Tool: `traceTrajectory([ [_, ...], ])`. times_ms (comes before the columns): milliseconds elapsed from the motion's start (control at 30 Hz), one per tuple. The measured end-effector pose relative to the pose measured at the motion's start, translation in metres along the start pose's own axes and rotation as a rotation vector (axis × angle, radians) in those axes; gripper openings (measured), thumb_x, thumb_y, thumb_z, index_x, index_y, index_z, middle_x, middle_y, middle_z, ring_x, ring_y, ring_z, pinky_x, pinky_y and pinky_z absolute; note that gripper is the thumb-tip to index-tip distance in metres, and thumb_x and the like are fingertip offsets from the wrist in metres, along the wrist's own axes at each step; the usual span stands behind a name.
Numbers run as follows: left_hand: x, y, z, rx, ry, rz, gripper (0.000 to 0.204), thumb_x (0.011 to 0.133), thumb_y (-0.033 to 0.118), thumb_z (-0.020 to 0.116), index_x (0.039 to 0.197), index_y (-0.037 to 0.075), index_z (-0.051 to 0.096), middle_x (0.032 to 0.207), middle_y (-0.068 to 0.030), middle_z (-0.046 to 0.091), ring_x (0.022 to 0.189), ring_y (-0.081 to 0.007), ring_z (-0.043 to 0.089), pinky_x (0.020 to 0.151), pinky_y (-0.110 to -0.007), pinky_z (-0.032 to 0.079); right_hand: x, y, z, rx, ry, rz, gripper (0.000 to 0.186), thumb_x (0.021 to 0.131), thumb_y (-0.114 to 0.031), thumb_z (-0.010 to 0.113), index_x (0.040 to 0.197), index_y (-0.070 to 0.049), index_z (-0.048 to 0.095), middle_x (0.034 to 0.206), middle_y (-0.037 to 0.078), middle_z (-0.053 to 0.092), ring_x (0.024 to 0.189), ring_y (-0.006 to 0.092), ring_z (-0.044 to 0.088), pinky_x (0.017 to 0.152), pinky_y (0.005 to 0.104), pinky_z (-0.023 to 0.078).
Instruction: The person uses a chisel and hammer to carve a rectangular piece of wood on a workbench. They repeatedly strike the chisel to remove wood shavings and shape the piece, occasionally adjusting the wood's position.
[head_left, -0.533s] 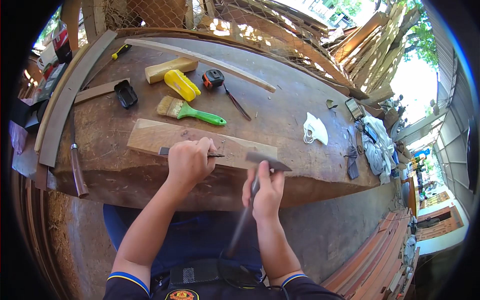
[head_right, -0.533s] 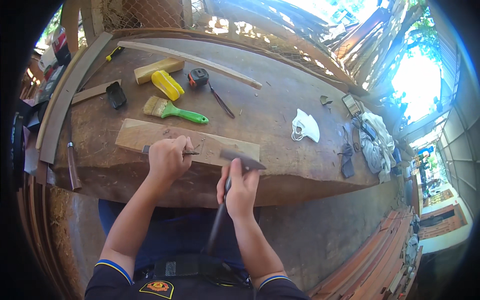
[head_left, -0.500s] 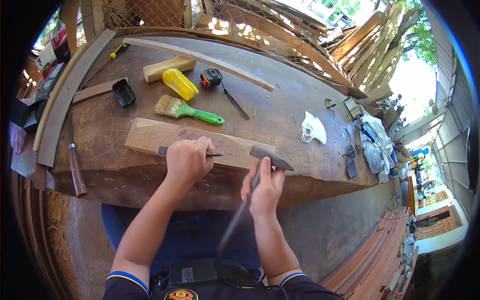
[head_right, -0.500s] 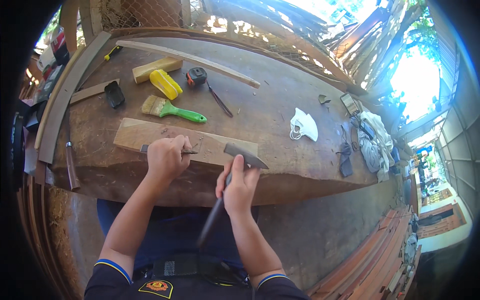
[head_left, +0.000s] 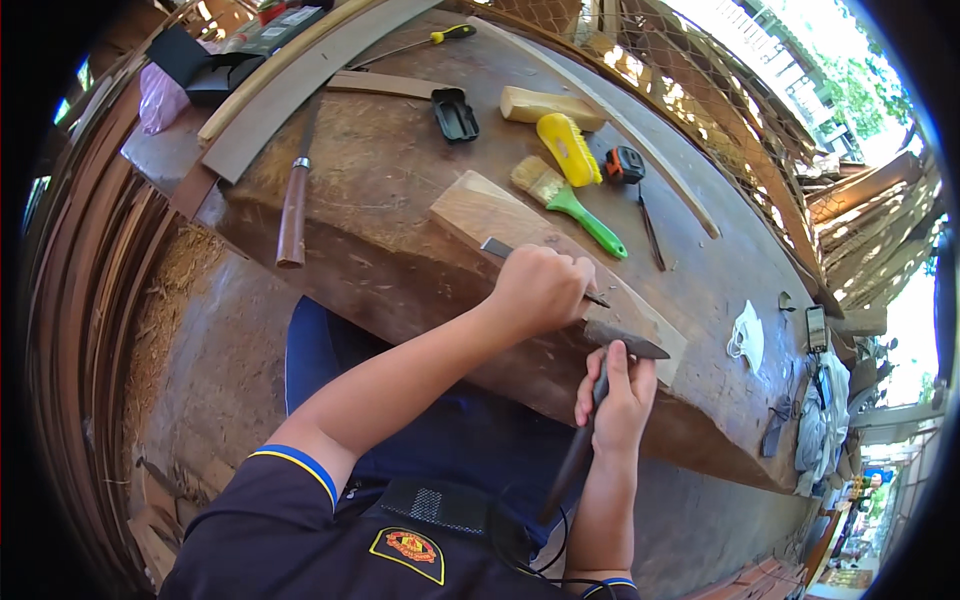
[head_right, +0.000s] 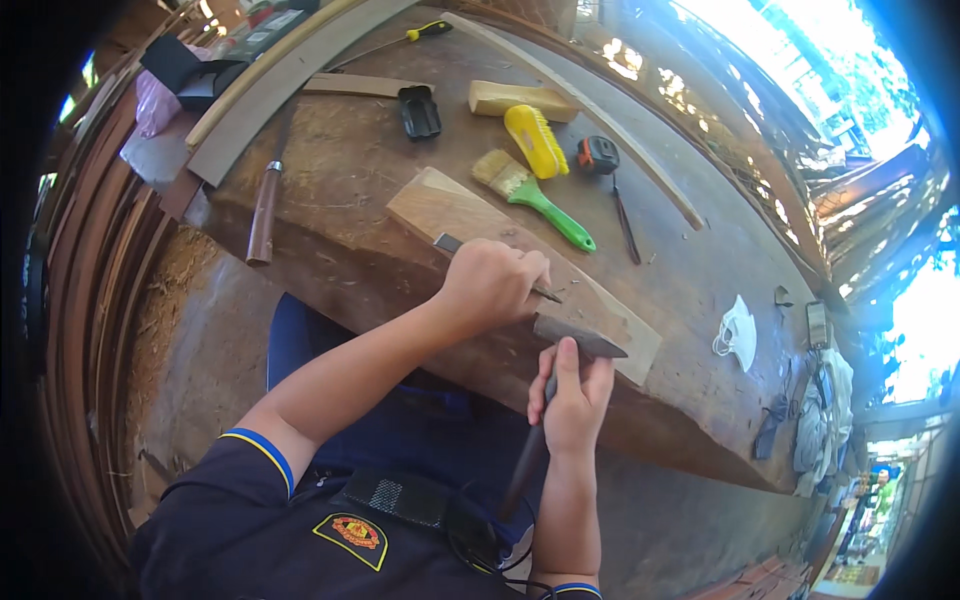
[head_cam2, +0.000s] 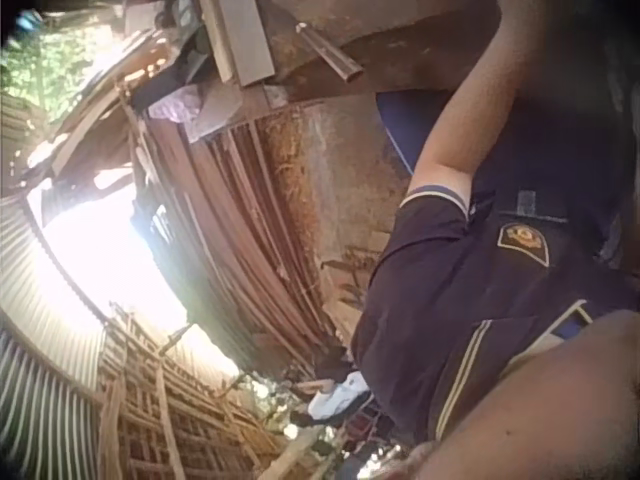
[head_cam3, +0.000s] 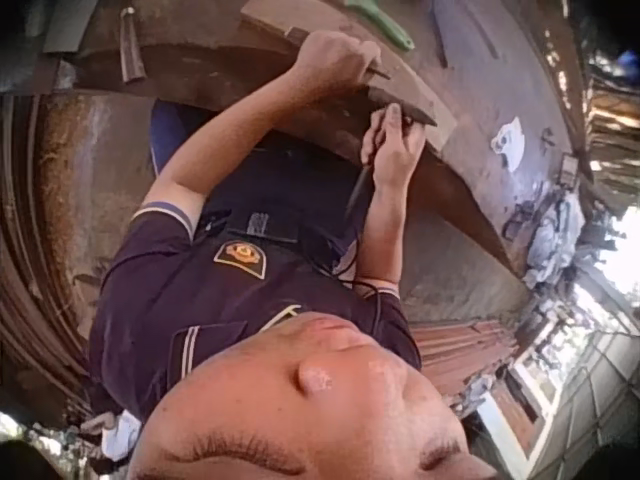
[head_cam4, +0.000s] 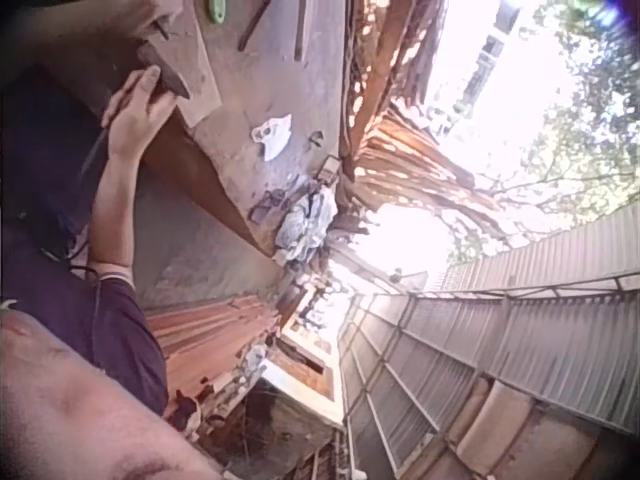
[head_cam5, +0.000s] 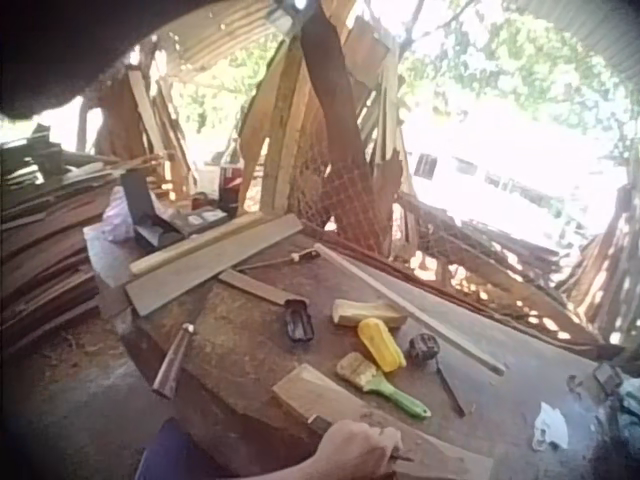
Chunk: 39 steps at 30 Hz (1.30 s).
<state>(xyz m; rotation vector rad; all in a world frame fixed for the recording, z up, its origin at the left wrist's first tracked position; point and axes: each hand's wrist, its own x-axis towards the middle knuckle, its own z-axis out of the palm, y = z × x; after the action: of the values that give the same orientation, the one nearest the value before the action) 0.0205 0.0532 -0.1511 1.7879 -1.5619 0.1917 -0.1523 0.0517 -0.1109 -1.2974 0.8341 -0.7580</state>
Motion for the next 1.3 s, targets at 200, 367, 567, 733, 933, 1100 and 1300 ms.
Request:
traceTrajectory([
  [200,-0.006,-0.001,0.004,0.024,-0.014,0.043,0.01,0.069,0.023,0.069,0.075,0.018,0.063,0.062,-0.0061,0.064,0.058,-0.0242,0.065,0.056,-0.038,0.049,0.01,-0.005,-0.006,0.113,0.311,-0.121,0.025,0.102,-0.03,0.047,0.096,-0.008,0.038,0.072,0.006,0.048,0.038,0.0098,0.042,0.03,0.0234,0.032],
  [367,-0.006,-0.013,-0.005,0.007,-0.018,0.055,0.008,0.069,0.023,0.068,0.072,0.017,0.062,0.06,-0.0064,0.062,0.056,-0.024,0.064,0.054,-0.038,0.048,0.001,-0.01,0.001,0.042,0.189,-0.073,0.026,0.101,-0.033,0.047,0.094,-0.01,0.037,0.073,0.005,0.049,0.038,0.0096,0.041,0.029,0.0235,0.031],
  [567,-0.008,-0.015,-0.003,0.036,-0.015,0.055,0.009,0.067,0.021,0.069,0.071,0.018,0.062,0.059,-0.0062,0.061,0.056,-0.0245,0.063,0.054,-0.038,0.048,0.007,-0.003,0.012,0.024,0.12,-0.006,0.026,0.101,-0.032,0.048,0.094,-0.009,0.037,0.072,0.006,0.049,0.037,0.01,0.041,0.029,0.0237,0.031],
  [733,-0.009,-0.03,-0.016,-0.047,0.057,0.108,0.009,0.067,0.022,0.069,0.071,0.018,0.062,0.058,-0.0056,0.061,0.056,-0.0242,0.063,0.054,-0.038,0.048,0.001,-0.01,0.009,0.095,0.19,-0.115,0.026,0.101,-0.032,0.047,0.092,-0.009,0.038,0.072,0.007,0.048,0.038,0.0099,0.041,0.028,0.0236,0.031],
  [933,-0.014,-0.036,-0.019,0.054,0.037,0.038,0.009,0.065,0.021,0.07,0.069,0.019,0.061,0.058,-0.0056,0.061,0.057,-0.0244,0.063,0.054,-0.038,0.047,0.003,-0.008,0.037,0.016,-0.073,-0.023,0.023,0.102,-0.025,0.045,0.093,-0.004,0.042,0.071,0.008,0.049,0.038,0.0103,0.044,0.031,0.0233,0.033],
  [1100,-0.008,-0.034,-0.028,-0.05,0.079,-0.008,0.012,0.063,0.021,0.072,0.071,0.018,0.063,0.059,-0.0064,0.061,0.058,-0.0257,0.064,0.055,-0.04,0.048,-0.009,-0.016,0.018,0.109,0.029,-0.06,0.026,0.102,-0.026,0.046,0.09,-0.004,0.042,0.071,0.008,0.049,0.038,0.0116,0.044,0.031,0.0244,0.034],
  [1300,0.0,0.02,0.017,-0.149,0.006,0.139,0.012,0.066,0.024,0.068,0.072,0.014,0.062,0.059,-0.0089,0.062,0.056,-0.0273,0.063,0.055,-0.04,0.048,-0.017,-0.01,-0.013,0.095,0.376,-0.297,0.057,0.1,-0.056,0.029,0.125,-0.006,0.039,0.072,0.009,0.048,0.035,0.0114,0.039,0.029,0.0228,0.032],
])
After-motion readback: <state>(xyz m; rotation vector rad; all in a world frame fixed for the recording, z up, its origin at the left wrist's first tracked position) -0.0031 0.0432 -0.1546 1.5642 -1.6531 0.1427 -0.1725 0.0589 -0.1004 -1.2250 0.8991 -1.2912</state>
